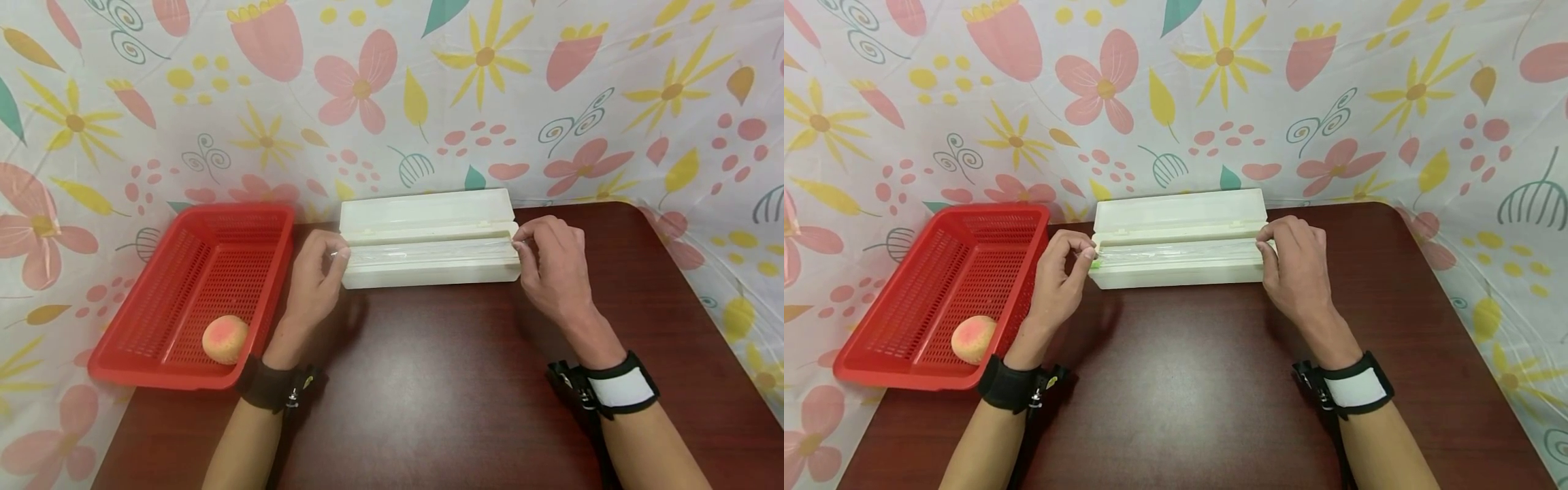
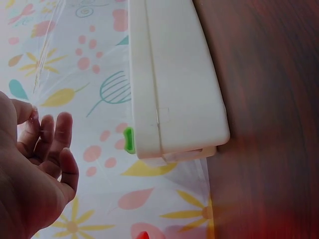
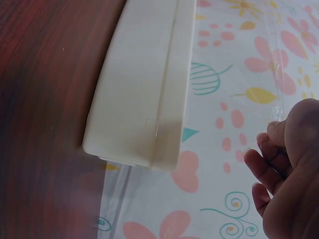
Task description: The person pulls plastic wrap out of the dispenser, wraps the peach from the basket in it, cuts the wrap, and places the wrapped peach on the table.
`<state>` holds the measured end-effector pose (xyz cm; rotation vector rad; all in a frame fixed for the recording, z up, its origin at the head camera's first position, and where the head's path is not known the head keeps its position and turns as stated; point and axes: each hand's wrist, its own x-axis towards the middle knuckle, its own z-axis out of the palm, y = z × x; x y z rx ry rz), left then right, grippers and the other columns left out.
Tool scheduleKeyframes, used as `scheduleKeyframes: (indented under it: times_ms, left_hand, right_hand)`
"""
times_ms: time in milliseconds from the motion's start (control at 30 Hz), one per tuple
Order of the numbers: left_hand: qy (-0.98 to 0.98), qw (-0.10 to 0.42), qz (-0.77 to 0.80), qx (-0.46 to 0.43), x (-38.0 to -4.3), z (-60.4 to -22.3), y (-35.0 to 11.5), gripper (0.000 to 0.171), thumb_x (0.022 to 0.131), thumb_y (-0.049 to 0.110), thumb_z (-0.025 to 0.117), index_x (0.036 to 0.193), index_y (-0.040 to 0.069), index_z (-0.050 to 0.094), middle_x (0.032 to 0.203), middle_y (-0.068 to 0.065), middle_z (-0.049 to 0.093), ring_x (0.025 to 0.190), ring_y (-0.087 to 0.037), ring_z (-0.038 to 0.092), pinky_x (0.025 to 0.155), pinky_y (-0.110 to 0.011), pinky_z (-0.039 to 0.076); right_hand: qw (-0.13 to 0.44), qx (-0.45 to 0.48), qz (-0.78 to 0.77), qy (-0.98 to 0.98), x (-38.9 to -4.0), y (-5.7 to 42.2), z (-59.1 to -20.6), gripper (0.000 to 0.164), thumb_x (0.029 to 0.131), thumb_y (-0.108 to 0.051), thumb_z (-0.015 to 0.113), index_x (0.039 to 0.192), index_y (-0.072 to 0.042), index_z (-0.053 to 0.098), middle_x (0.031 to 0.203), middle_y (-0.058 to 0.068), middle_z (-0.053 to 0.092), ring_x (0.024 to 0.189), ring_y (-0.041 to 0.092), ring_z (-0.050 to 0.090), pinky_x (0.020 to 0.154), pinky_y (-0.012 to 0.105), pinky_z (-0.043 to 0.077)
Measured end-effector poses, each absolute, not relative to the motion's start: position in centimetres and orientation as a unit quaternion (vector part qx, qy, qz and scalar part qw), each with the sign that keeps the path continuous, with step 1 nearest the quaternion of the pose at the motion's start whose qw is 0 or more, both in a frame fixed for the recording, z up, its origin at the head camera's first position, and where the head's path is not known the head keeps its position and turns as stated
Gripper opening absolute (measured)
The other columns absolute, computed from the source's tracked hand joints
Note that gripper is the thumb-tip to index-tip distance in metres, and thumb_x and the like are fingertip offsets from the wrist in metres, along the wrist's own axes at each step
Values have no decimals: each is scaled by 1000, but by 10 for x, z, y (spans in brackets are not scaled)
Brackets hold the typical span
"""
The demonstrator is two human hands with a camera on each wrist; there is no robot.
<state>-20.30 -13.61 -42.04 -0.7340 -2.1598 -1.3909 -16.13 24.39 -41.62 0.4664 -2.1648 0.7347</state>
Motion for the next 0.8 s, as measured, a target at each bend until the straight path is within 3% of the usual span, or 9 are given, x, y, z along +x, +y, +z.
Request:
scheduleKeyframes:
  times_ms: [800]
  left_hand:
    - [-788, 237, -507, -256, -198, -412, -135, 7, 101, 2, 63, 101, -6, 63, 103, -17, 62, 93, -26, 54, 82, -33, 43]
  right_hand:
    - [370, 186, 275, -868, -157, 245, -406, 6, 100, 0, 67, 102, 3, 63, 101, 21, 64, 89, 37, 56, 82, 54, 35]
